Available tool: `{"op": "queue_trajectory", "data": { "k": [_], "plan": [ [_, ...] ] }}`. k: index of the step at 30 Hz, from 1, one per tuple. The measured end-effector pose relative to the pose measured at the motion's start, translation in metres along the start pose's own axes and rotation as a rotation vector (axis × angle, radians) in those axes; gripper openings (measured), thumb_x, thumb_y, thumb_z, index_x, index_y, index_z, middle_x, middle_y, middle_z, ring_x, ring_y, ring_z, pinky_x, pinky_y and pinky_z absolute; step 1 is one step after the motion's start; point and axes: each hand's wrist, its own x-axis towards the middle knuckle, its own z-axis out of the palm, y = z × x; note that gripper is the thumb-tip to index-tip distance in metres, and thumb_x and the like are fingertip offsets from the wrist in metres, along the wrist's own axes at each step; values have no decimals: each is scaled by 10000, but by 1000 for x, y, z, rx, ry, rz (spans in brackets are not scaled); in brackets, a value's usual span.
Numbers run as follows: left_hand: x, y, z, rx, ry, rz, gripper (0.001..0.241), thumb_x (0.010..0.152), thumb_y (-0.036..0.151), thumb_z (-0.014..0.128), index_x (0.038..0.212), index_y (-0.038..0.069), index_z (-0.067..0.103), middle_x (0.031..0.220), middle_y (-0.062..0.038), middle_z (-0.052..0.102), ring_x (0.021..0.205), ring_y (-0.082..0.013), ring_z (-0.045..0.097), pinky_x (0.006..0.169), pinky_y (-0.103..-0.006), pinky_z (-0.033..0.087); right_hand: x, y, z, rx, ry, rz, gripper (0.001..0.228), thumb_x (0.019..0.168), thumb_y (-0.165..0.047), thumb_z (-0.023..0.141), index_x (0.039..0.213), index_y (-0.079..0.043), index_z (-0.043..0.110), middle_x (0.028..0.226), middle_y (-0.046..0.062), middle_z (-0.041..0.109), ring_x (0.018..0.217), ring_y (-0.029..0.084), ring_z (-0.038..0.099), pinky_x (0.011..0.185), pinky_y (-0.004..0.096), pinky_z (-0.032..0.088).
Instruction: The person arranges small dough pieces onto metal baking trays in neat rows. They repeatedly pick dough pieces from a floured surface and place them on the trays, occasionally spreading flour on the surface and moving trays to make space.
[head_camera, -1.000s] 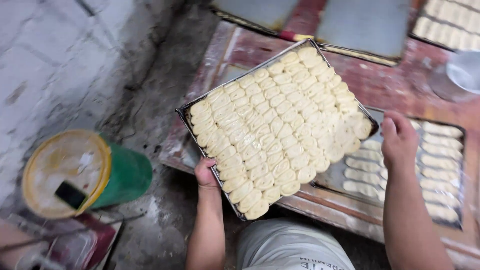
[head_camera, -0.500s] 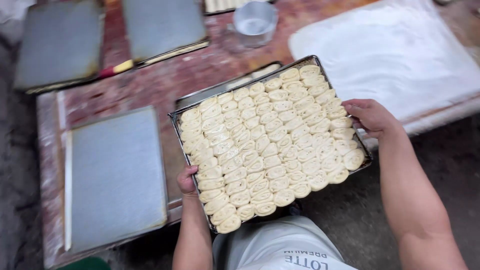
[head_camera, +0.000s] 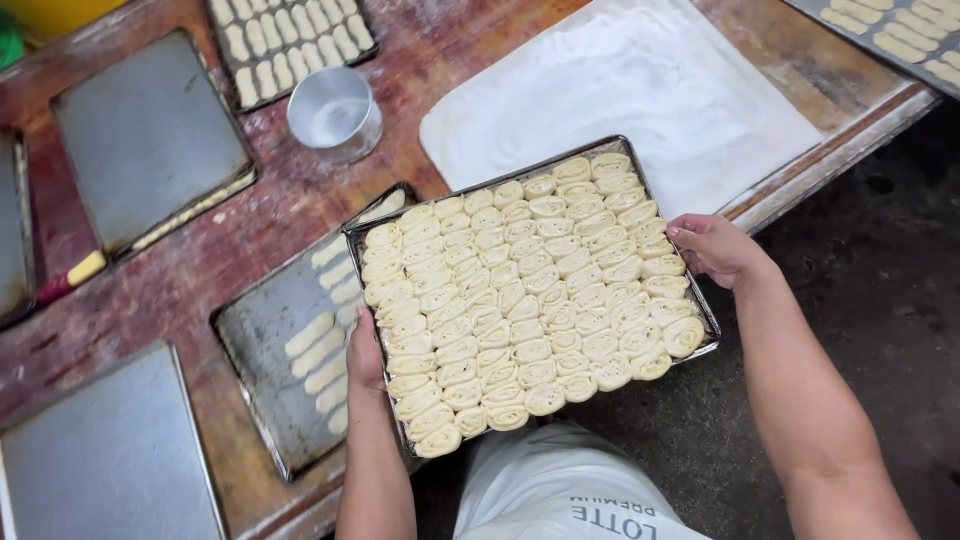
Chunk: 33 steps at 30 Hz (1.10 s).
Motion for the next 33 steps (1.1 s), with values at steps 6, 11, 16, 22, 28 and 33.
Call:
{"op": "queue_trajectory", "data": {
  "k": [6, 11, 16, 22, 28, 33],
  "plan": [
    [46, 6, 59, 269, 35, 82, 441, 1058, 320, 429, 1358, 20, 551, 1314, -220, 588, 1238, -339, 558, 1114, -498, 369, 40, -24, -38, -71, 30, -11, 241, 961, -140, 610, 1166, -20, 654, 775, 55, 536, 552, 138, 538, 464, 294, 542],
    [84, -14, 91, 215, 108, 119, 345, 1019, 299, 511, 1172, 7, 612, 1158, -133, 647, 1084, -230, 588, 968, -369, 431, 74, -81, -57, -178, -60, 60, 254, 990, -79, 556, 1212, 5, 645, 855, 88, 577, 622, 173, 492, 538, 345, 480],
    [112, -43, 152, 206, 220, 104, 279, 997, 314, 532, 1014, 53, 628, 1015, -33, 674, 940, -138, 582, 823, -222, 437, 176, -103, -106, -293, -245, 106, 192, 989, -47, 542, 1138, 15, 647, 883, 169, 651, 708, 265, 551, 653, 453, 503],
    [154, -47, 232, -41, 254, 238, 139, 983, 173, 562, 1041, 60, 621, 1028, -67, 694, 916, -135, 627, 774, -250, 513, 295, -163, -154, -305, -375, -73, 173, 969, -6, 569, 1123, 29, 640, 951, 127, 648, 795, 244, 588, 667, 393, 507],
    [177, 36, 302, 437, 414, 167, 171, 973, 72, 530, 1103, 101, 637, 1160, -71, 720, 1028, -143, 639, 900, -266, 513, 290, -304, -117, -680, -223, -292, 264, 984, -45, 561, 1240, -71, 619, 1178, 96, 685, 980, 264, 654, 956, 489, 499],
    [190, 87, 324, 814, 534, 530, 214, 929, 197, 590, 1097, 81, 654, 1052, -51, 737, 954, -163, 628, 794, -344, 497, 344, -340, -116, -659, -135, -669, 280, 967, 105, 525, 1214, -5, 595, 1156, 128, 657, 1024, 253, 608, 929, 409, 503]
  ]
}}
